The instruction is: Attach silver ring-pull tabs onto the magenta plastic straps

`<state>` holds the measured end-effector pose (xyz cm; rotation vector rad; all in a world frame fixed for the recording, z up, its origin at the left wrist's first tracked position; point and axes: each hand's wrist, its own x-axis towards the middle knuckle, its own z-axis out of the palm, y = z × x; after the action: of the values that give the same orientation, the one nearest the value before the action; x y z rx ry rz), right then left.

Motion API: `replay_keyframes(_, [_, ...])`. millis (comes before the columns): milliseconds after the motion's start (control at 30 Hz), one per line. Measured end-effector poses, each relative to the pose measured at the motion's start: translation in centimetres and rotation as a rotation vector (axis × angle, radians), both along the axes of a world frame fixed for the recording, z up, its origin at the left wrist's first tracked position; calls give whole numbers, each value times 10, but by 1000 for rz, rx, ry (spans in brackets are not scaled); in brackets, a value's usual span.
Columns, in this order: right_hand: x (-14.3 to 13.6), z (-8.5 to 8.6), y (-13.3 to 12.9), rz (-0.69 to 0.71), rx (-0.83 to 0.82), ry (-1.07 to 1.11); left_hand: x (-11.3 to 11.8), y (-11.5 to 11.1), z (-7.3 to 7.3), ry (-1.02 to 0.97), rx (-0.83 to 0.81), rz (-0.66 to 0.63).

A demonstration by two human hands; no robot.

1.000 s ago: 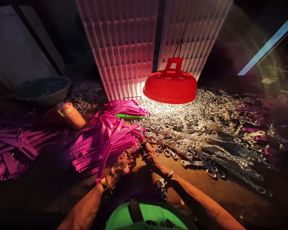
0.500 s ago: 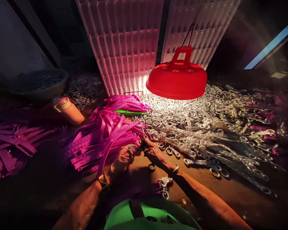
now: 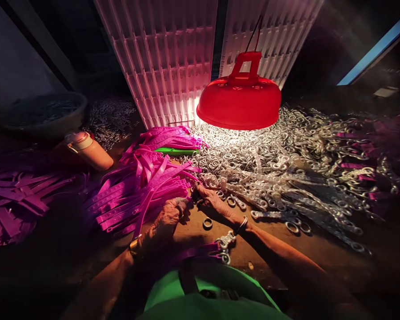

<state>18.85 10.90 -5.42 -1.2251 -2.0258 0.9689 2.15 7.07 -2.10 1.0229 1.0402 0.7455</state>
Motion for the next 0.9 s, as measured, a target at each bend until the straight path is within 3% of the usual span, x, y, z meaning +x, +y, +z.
replay_keyframes(200, [5, 25, -39, 132, 132, -38, -11, 1, 8, -23, -103, -100])
replay_keyframes(367, [6, 47, -91, 208, -2, -176, -16, -14, 25, 131, -257, -268])
replay_keyframes(567, [13, 48, -129, 260, -17, -232, -19, -45, 19, 109, -238, -471])
replay_keyframes(733, [14, 36, -131, 230, 6, -15, -17, -69, 15, -37, -546, -395])
replay_keyframes(900, [14, 33, -125, 309, -51, 244, -18, -72, 8, -171, -576, -227])
